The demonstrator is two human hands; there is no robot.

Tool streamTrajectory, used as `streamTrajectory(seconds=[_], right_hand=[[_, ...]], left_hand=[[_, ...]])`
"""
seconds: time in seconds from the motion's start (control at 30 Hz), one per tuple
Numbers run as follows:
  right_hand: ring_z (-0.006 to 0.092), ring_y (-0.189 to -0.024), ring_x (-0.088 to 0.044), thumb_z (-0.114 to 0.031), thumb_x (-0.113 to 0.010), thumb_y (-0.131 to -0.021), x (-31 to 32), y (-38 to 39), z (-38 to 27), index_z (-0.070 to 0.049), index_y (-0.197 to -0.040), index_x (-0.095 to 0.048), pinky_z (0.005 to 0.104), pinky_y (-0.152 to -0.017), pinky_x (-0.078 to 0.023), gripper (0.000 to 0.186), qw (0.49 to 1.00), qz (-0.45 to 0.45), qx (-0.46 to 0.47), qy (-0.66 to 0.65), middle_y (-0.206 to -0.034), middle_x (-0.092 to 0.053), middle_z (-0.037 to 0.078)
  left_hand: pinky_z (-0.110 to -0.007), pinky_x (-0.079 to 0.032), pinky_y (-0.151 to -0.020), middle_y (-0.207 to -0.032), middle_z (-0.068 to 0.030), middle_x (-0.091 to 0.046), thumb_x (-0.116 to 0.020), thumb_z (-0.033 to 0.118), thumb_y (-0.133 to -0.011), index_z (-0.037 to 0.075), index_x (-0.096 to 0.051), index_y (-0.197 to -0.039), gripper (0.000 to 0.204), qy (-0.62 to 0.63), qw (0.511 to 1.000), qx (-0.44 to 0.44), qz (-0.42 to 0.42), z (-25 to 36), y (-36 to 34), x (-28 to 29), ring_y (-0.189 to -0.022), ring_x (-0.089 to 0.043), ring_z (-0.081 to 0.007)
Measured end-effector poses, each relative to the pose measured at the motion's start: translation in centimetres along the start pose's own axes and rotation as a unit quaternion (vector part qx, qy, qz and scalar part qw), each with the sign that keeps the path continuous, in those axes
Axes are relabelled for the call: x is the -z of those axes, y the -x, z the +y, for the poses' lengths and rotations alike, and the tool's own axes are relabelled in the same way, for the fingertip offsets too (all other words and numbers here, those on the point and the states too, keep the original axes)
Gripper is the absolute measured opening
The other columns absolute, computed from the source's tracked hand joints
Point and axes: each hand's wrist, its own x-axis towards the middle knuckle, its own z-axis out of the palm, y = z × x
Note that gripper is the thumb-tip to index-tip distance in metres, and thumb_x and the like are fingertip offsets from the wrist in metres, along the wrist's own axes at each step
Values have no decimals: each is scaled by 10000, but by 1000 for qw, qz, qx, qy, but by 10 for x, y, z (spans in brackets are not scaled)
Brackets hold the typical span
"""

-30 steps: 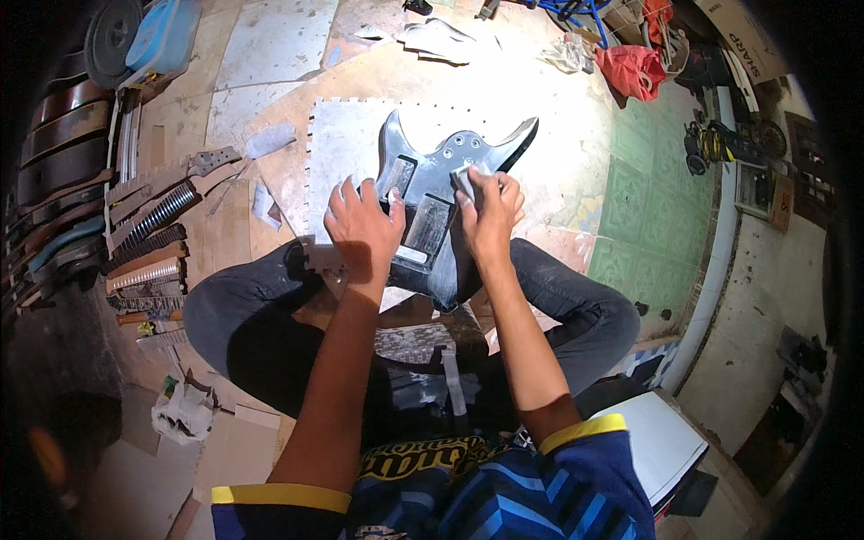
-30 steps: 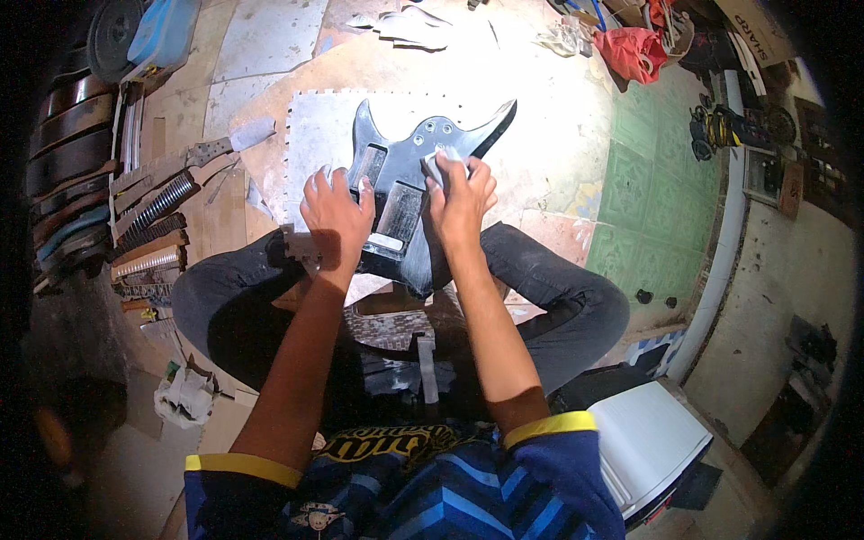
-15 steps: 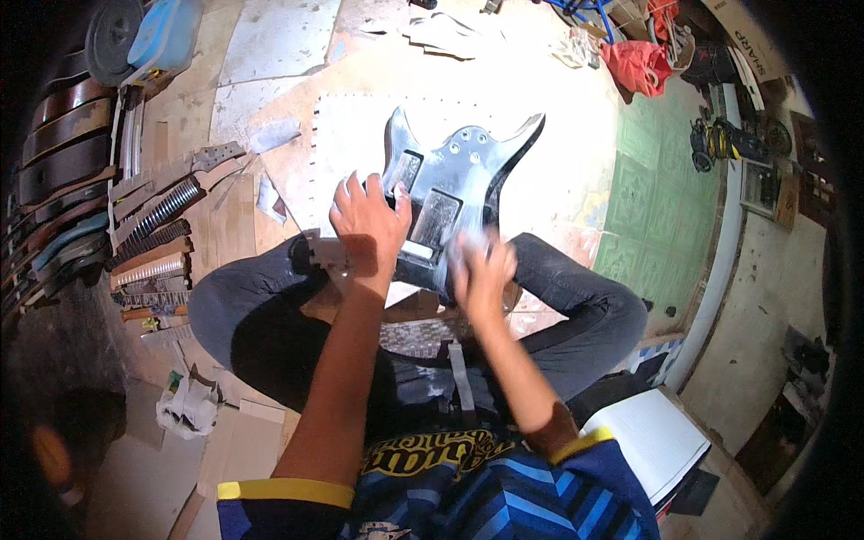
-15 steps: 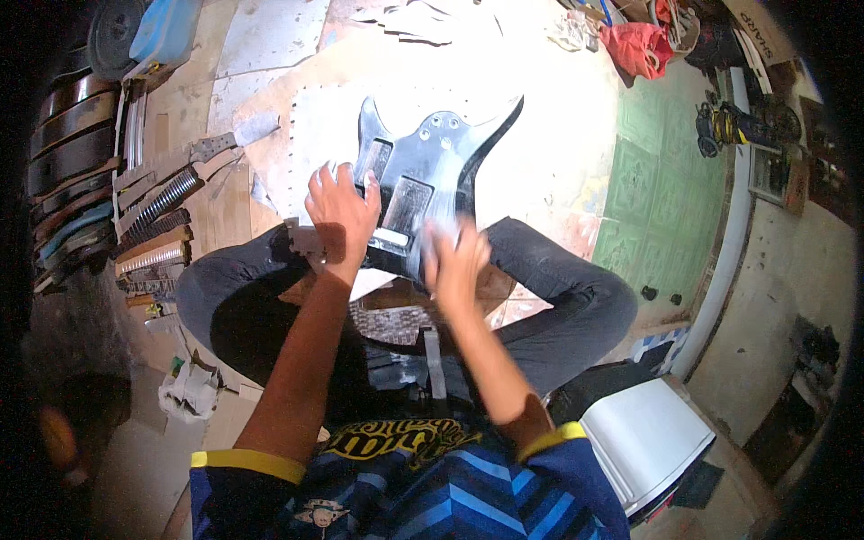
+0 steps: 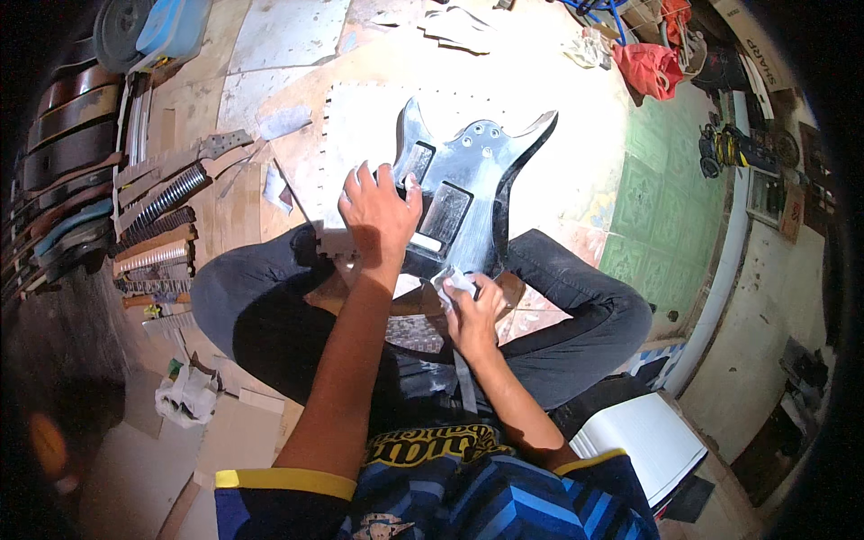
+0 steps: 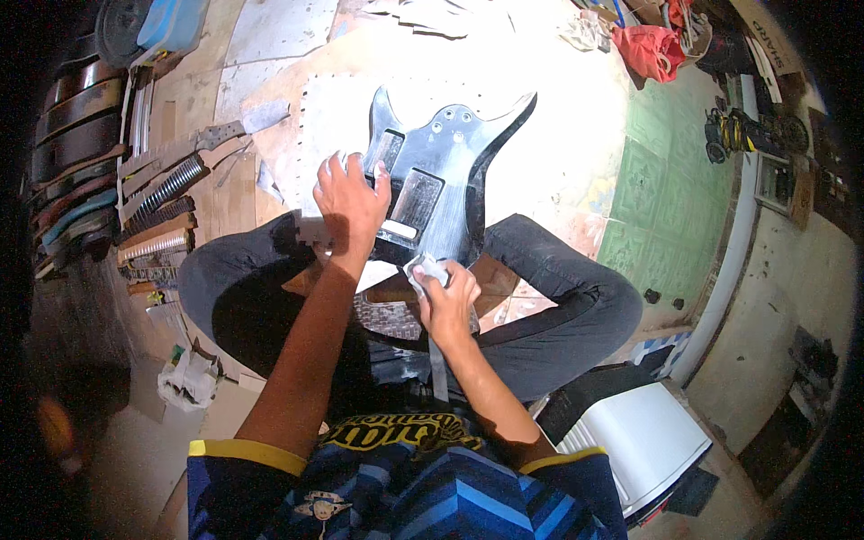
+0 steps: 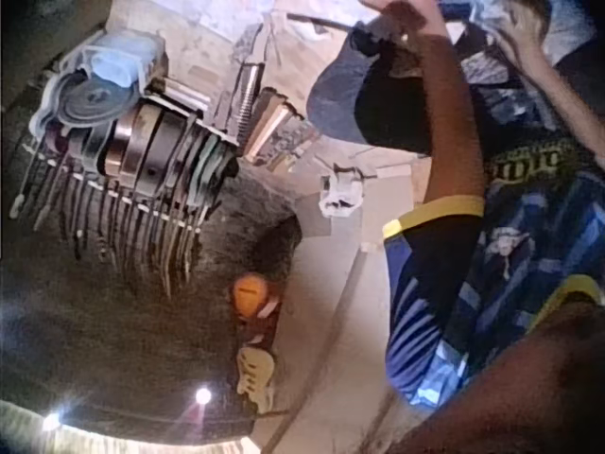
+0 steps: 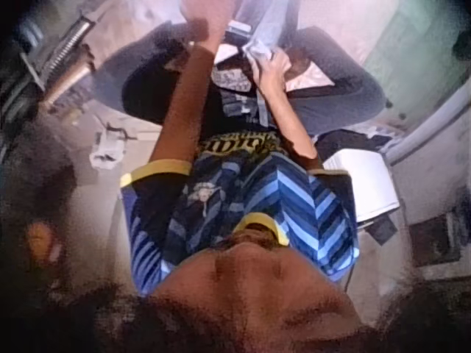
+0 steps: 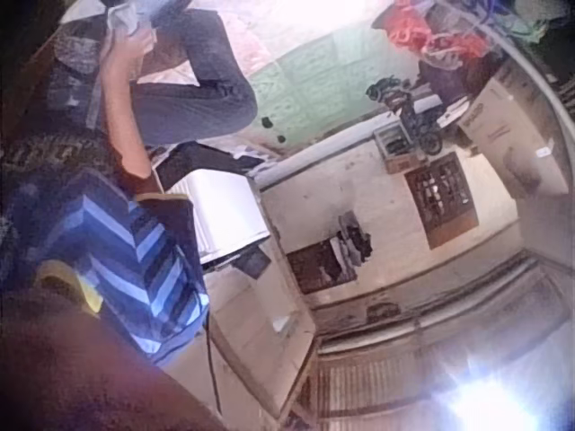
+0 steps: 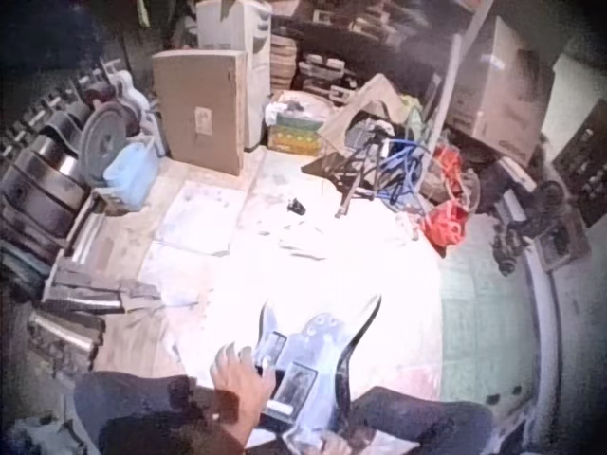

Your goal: The person sands the surface of a guitar body using a sanding block, applying pressure and moving the block across different sections of the instrument while holding it steady with the other hand.

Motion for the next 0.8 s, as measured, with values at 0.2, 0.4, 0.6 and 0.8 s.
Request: streamTrajectory(seconds=[0.2, 0.4, 0.6, 0.8], right_hand=[[435, -1242, -469, -141, -709, -878, 23, -162, 16, -151, -1272, -677, 542, -1032, -373, 395, 993, 105, -49, -35, -1348, -512, 270], [417, -1265, -464, -110, -746, -788, -5, -13, 8, -223, -1227, -710, 566, -1018, -360, 455, 999, -5, 27, 45, -1339, -522, 224], [460, -1185, -500, -135, -708, -877, 17, -150, 23, -133, -1242, -675, 552, -1003, -399, 367, 993, 111, -22, -27, -1303, -530, 281], [436, -1264, -475, -100, -793, -743, -4, 3, 0, -234, -1141, -741, 558, -1028, -343, 424, 999, -29, 11, 10, -1326, -522, 234]], left_hand=[[-574, -405, -1046, -1314, -244, -578, -624, 399, -957, 11, -641, -1214, 465, 12, 1000, -13, -13, 3, -3, 1, -1312, -485, -416], [-574, -400, -1051, -1315, -232, -581, -619, 401, -959, 9, -647, -1201, 461, 2, 1000, 2, -7, 1, -1, 0, -1314, -486, -401], [-527, -417, -1037, -1256, -176, -619, -660, 401, -910, 49, -672, -1132, 416, -14, 999, -24, 23, 3, 1, -5, -1285, -515, -357], [-540, -414, -1041, -1320, -192, -602, -656, 395, -919, 43, -667, -1187, 442, -12, 1000, 1, 13, -1, 0, -2, -1312, -501, -367]])
